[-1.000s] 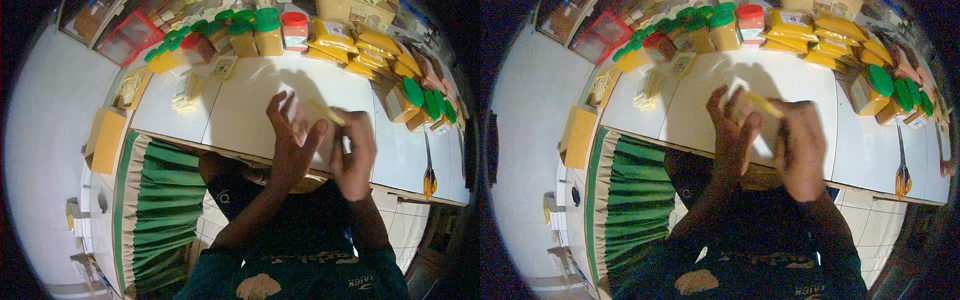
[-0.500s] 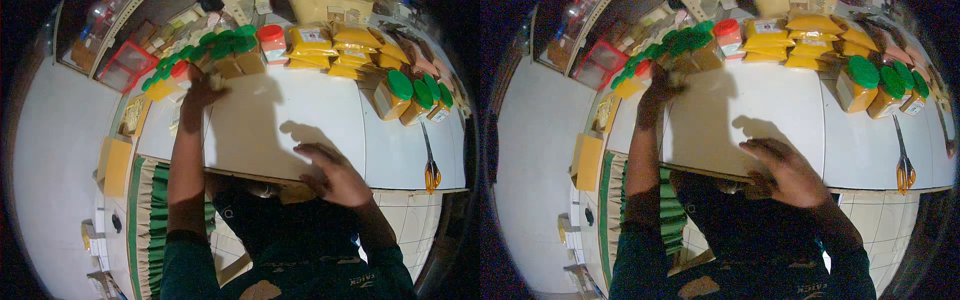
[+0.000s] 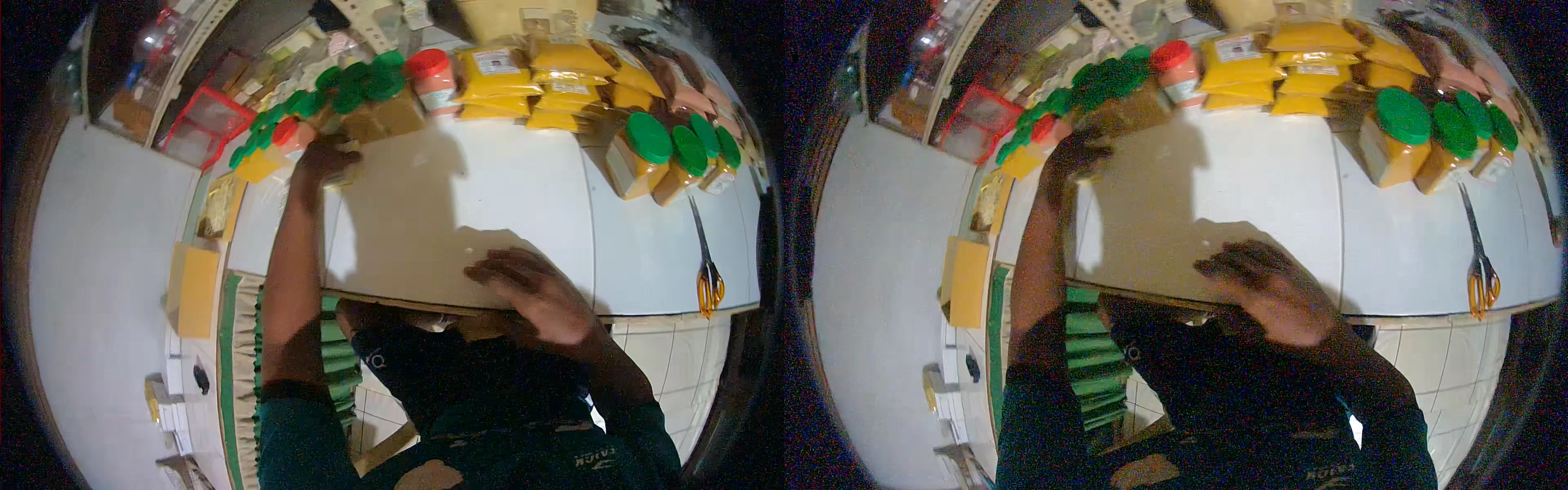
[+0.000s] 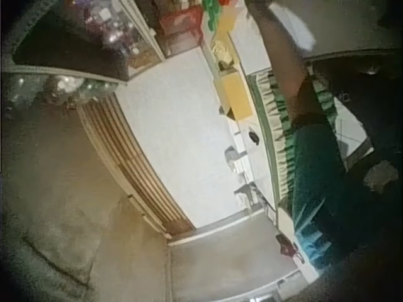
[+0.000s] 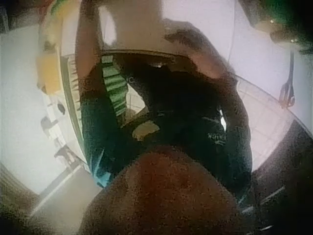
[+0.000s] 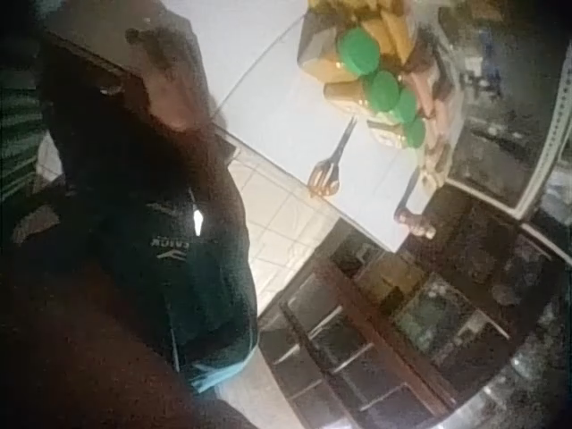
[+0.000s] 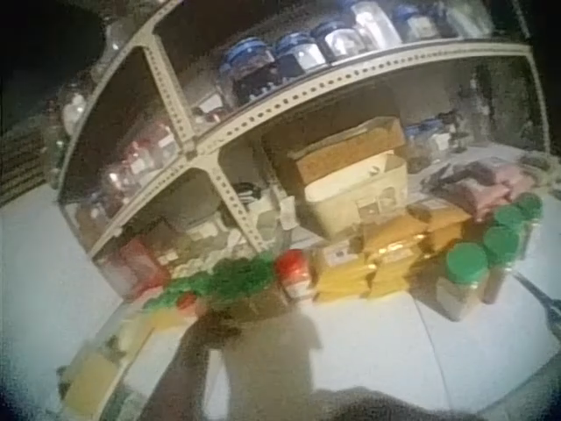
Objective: The recorder uses scissors to cut and separate individual product labels from a larger sheet in a pharmacy environment.
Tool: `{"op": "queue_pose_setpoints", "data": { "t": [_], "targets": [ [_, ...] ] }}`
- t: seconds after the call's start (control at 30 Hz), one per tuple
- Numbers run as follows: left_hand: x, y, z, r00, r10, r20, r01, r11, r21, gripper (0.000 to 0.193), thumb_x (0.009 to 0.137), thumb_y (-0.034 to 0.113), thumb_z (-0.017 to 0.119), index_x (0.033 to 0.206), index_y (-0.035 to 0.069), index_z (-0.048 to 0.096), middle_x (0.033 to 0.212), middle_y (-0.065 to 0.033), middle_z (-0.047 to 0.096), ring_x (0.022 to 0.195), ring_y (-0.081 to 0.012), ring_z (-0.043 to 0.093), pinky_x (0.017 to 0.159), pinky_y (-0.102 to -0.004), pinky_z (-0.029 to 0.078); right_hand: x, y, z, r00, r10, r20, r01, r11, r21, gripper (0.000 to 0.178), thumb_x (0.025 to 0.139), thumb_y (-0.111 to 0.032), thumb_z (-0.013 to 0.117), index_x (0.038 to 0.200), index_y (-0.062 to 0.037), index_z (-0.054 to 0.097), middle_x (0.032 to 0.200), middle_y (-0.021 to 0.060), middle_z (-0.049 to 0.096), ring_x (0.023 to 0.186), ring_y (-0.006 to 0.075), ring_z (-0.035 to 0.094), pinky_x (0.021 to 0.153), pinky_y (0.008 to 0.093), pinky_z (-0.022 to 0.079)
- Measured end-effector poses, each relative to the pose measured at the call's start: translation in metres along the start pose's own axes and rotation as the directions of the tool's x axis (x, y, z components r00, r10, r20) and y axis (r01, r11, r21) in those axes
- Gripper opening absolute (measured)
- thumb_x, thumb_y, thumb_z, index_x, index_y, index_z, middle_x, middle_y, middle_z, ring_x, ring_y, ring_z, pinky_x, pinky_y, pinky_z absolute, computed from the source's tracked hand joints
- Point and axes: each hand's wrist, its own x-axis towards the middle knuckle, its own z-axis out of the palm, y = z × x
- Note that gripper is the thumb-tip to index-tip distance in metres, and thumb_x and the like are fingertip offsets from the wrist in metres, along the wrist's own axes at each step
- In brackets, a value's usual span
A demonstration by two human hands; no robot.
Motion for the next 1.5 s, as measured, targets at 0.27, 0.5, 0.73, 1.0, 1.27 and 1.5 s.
{"op": "queue_pose_setpoints", "data": {
  "t": [0.27,0.5,0.73,1.0,1.27,1.5],
  "targets": [
    [-0.092,0.092,-0.027,0.945,0.149,-0.292,-0.191,0.974,-0.120,0.062,0.071,0.039,0.077,0.115,0.001,0.056,0.108,-0.0138,0.064,0.103,-0.0234,0.061,0.087,-0.0321,0.047,-0.006,0.000,-0.005,0.999,0.040,-0.021,-0.041,0.998,-0.043,0.057,0.077,-0.029,0.066,0.129,-0.0096,0.049,0.122,0.0149,0.054,0.117,0.0332,0.048,0.105,0.0437,0.034],
    [-0.157,0.039,-0.029,0.910,-0.404,-0.097,0.415,0.889,0.192,0.115,0.052,0.056,0.080,0.140,0.005,0.026,0.136,-0.0244,0.042,0.122,-0.0368,0.047,0.103,-0.0388,0.036,-0.002,-0.002,0.003,0.999,0.034,-0.004,-0.034,0.997,-0.071,0.054,0.077,-0.023,0.065,0.128,-0.0114,0.050,0.123,0.0134,0.054,0.118,0.0323,0.048,0.105,0.0424,0.035],
    [-0.144,0.023,-0.032,0.996,-0.074,-0.049,0.085,0.950,0.300,0.103,0.058,0.052,0.077,0.138,0.006,0.030,0.137,-0.0217,0.041,0.119,-0.0351,0.049,0.101,-0.0389,0.038,-0.002,-0.006,-0.004,0.997,0.072,0.035,-0.071,0.997,-0.030,0.060,0.072,-0.014,0.069,0.128,-0.0108,0.049,0.129,0.0116,0.051,0.125,0.0314,0.042,0.108,0.0436,0.031],
    [-0.132,0.027,-0.039,0.963,-0.263,0.055,0.238,0.929,0.282,0.089,0.069,0.052,0.072,0.136,0.008,0.035,0.119,-0.0200,0.057,0.107,-0.0286,0.057,0.087,-0.0346,0.047,-0.003,-0.008,-0.003,0.997,0.076,-0.001,-0.076,0.997,-0.012,0.060,0.070,-0.013,0.070,0.126,-0.0095,0.051,0.127,0.0125,0.051,0.124,0.0321,0.043,0.107,0.0428,0.032],
    [-0.136,0.022,-0.045,0.980,-0.201,-0.008,0.195,0.937,0.291,0.090,0.070,0.056,0.070,0.136,0.004,0.037,0.122,-0.0208,0.055,0.111,-0.0306,0.055,0.091,-0.0356,0.045,-0.003,-0.008,-0.003,0.998,0.038,-0.044,-0.041,0.998,-0.053,0.059,0.072,-0.029,0.071,0.125,-0.0095,0.053,0.121,0.0156,0.055,0.118,0.0340,0.048,0.106,0.0424,0.034],
    [-0.135,0.011,-0.047,0.994,-0.098,-0.055,0.111,0.942,0.317,0.095,0.066,0.064,0.068,0.135,0.005,0.040,0.126,-0.0195,0.053,0.115,-0.0309,0.054,0.095,-0.0362,0.044,-0.003,-0.007,-0.002,0.999,0.042,-0.028,-0.043,0.999,-0.029,0.058,0.071,-0.020,0.071,0.124,-0.0095,0.052,0.123,0.0143,0.054,0.120,0.0332,0.046,0.106,0.0425,0.034]
  ]
}}
